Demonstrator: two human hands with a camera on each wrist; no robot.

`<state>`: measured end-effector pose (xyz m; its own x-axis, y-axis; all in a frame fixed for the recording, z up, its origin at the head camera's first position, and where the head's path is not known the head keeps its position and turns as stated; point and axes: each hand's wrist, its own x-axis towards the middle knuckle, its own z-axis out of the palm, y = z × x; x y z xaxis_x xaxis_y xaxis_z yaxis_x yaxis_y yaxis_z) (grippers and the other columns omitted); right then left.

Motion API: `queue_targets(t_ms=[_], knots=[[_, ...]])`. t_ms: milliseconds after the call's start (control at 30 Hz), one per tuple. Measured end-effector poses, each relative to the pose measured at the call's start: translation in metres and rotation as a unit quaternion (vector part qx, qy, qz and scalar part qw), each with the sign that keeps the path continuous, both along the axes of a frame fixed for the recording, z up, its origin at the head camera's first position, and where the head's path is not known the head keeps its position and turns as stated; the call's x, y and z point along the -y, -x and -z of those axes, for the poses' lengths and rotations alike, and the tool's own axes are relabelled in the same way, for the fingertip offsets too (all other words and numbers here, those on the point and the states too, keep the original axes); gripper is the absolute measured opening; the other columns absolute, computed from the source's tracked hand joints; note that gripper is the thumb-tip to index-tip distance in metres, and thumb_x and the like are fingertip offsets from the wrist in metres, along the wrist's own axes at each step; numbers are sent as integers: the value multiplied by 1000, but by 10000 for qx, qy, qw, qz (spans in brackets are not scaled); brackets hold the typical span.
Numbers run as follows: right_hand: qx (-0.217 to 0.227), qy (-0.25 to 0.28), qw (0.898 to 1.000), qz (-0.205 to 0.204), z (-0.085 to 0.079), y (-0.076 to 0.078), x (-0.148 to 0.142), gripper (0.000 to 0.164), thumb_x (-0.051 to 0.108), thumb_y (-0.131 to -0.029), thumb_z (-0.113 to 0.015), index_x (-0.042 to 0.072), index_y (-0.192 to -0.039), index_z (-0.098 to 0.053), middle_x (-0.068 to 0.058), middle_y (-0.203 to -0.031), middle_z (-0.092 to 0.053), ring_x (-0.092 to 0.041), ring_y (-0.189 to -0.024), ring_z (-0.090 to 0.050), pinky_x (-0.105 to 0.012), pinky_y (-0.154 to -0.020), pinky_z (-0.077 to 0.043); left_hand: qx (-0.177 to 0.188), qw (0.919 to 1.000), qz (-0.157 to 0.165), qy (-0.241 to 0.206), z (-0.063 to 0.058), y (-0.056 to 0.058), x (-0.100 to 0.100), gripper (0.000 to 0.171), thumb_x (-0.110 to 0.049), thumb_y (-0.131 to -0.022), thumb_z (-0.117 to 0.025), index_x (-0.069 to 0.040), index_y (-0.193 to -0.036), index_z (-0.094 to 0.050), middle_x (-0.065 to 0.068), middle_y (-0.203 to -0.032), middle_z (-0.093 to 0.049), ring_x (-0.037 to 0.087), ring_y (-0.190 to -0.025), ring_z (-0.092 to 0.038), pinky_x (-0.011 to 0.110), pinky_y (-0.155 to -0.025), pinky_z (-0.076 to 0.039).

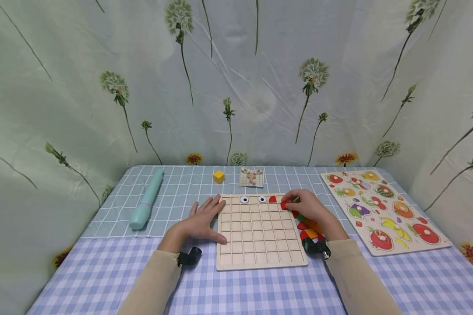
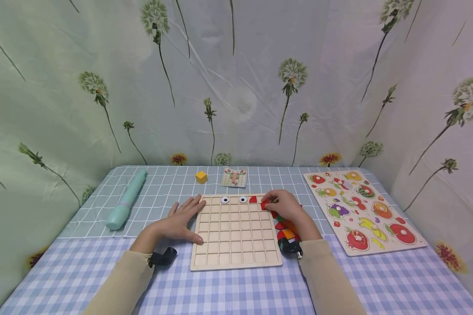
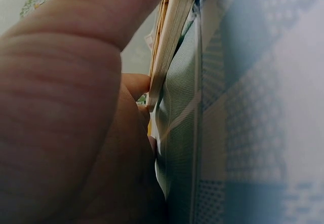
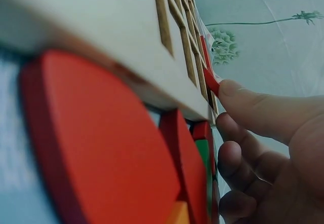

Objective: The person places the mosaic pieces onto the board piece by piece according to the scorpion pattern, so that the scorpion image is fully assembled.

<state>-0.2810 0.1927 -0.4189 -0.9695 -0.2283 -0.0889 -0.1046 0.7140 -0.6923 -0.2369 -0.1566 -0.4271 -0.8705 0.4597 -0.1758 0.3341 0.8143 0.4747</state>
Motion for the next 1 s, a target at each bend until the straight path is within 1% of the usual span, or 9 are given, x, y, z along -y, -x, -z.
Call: queue_targets(t_ms=[167, 367, 600, 833, 1000], knots=[[-128, -116, 9998, -23, 1, 2, 1, 12, 14, -94, -68, 12, -106, -73, -9, -99, -66, -23, -91, -56, -28, -78, -49, -16, 10000, -15, 1, 0, 0, 0, 122, -60, -69, -84, -16, -162, -17, 7, -171, -1, 35, -158, 0, 67, -120, 7], [-247, -204, 9995, -62, 2, 2, 2, 12, 13, -94, -68, 11, -105, -73, -9, -98, -66, -23, -90, -56, -30, -78, -50, -17, 10000, -5, -24, 1, 1, 1, 123, -61, -69, -84, -15, -162, -17, 7, -171, -1, 36, -157, 0, 68, -120, 7], [-143, -203, 9996, -104, 2, 1, 1, 16, 13, -94, -68, 13, -109, -75, -9, -102, -66, -23, -91, -57, -28, -77, -50, -2, 10000, -25, -13, 0, 0, 0, 123, -61, -69, -84, -16, -162, -17, 7, -171, -1, 36, -158, 0, 68, -120, 7], [-79, -250, 9996, -68, 1, 1, 0, 18, 13, -96, -65, 15, -112, -75, -9, -110, -67, -23, -95, -58, -31, -83, -52, 23, 10000, -21, -10, -1, 0, -2, 122, -61, -69, -83, -16, -162, -17, 7, -171, -1, 35, -158, 1, 67, -120, 8], [28, -172, 9998, -76, -3, 0, -2, 20, 14, -97, -64, 15, -114, -74, -10, -113, -68, -24, -97, -58, -31, -84, -53, 3, 10000, -35, -10, 0, 0, -1, 122, -61, -69, -84, -17, -162, -17, 6, -171, -1, 35, -158, 1, 68, -120, 8]])
